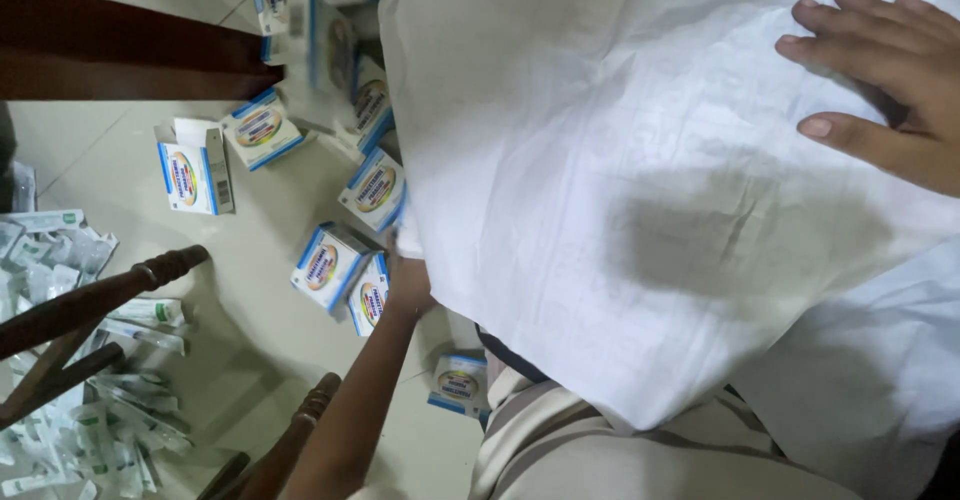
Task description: The person packs medicine blister strips into individual retail boxes.
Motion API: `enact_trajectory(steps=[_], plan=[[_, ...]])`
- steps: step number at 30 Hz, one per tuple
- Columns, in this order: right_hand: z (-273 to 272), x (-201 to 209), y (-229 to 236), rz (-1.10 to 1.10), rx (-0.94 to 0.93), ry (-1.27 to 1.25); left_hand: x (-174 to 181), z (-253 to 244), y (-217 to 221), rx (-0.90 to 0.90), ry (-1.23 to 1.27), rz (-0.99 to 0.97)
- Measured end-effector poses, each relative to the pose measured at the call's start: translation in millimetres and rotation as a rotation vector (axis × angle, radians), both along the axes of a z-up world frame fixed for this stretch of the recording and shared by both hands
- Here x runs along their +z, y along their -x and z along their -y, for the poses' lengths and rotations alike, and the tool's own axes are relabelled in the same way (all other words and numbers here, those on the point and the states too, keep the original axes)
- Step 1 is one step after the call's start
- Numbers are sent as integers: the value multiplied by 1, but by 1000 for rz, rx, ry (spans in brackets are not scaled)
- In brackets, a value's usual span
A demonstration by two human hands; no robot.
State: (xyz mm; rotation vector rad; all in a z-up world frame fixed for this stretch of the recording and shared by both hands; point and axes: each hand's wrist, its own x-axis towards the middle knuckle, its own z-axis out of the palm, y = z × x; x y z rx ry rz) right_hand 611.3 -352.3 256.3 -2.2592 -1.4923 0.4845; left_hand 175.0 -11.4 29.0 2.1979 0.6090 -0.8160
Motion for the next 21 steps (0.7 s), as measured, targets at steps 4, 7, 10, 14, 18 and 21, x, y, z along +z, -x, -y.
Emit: enact_trajectory(steps=[4, 7, 10, 14, 18, 21], plan=[[0, 0, 2, 4, -11, -3, 36, 50, 74, -351, -284, 170], [0, -1, 2, 4, -26, 26, 42, 122, 162, -109, -162, 182], [0, -4, -1, 52, -14, 42, -55, 197, 271, 462, -315, -117], [2, -4, 0, -4, 1, 6, -171, 268, 349, 1097, -4, -55], [0, -1, 0, 0, -2, -6, -222, 252, 279, 1391, 313, 32], [-1, 2, 1, 8, 3, -9, -251, 214, 228, 1600, 566, 99]])
